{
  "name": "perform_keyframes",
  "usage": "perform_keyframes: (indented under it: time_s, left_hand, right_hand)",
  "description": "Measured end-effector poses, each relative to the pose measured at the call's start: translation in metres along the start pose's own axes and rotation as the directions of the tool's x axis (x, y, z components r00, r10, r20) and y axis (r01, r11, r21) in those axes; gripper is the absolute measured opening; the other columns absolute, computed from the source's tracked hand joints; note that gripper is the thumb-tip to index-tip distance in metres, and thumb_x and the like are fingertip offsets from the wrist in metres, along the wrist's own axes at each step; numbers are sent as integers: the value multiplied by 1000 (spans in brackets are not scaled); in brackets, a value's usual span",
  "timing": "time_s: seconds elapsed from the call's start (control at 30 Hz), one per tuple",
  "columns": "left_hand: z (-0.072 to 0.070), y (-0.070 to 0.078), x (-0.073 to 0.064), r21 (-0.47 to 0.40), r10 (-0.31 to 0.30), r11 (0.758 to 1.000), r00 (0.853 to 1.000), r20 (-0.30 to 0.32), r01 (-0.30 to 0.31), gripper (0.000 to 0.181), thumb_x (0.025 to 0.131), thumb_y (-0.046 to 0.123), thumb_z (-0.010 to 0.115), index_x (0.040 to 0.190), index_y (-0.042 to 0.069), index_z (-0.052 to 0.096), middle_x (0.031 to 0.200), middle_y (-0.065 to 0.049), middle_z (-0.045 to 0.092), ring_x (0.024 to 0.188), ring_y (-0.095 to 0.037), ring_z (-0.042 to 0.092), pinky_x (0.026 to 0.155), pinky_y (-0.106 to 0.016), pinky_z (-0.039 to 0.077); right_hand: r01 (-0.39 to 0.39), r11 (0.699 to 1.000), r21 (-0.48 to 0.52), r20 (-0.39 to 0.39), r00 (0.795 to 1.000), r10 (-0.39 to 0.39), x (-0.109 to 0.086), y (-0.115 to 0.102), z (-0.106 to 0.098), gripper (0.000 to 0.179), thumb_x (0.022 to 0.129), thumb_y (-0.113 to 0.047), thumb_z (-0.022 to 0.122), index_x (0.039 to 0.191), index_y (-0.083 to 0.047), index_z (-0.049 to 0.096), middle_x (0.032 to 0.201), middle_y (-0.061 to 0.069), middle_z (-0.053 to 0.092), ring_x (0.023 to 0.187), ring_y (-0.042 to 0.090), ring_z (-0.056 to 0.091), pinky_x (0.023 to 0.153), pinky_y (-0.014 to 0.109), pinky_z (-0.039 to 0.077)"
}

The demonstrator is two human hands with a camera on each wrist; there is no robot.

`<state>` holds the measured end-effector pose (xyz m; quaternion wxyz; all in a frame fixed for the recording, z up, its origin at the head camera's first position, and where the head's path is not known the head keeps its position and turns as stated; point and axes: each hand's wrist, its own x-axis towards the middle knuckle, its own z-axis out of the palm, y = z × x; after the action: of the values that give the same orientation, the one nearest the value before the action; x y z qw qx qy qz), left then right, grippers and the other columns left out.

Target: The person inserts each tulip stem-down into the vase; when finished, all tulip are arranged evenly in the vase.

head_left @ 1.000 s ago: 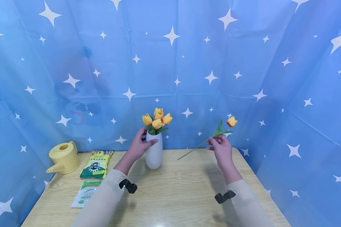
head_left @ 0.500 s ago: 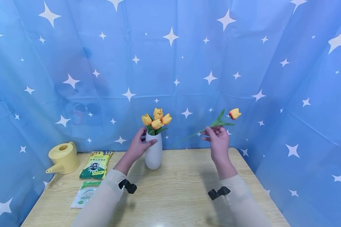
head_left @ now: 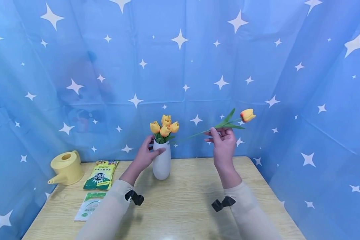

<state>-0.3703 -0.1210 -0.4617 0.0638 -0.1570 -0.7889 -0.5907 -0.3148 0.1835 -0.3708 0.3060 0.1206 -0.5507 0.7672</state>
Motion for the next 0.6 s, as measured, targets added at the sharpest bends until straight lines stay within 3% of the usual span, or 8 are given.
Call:
perform_keyframes:
  time_s: [0.23,0.43,0.6]
  left_hand:
    - [1,0,0,-10,0,1000,1000,-1,0,68,98,43,87,152,19,52,155,-11,53,146,-40,51,117,-64,48]
    - [1,-1,0,-17,3,1000,1000,1,-3,69,98,43,87,152,18,52,155,-12,53,145,-41,51,116,-64,48]
    - [1,-1,0,-17,8,1000,1000,0,-8,68,98,44,86,152,19,52,155,-12,53,144,-41,52,115,-64,49]
  right_hand:
    - [78,997,-29,38,996,-77,-1,0,15,17,105,-2,75,118,-6,65,99,11,74,87,19,81,72,33,67]
    - [146,986,-86,82,987,-139,-3,3,21,20,104,-2,76,119,1,63,102,21,74,86,21,80,71,33,66]
    - [189,974,-123,129,976,-173,-7,2,27,19,104,-4,77,118,-1,64,101,25,74,85,19,79,73,32,66]
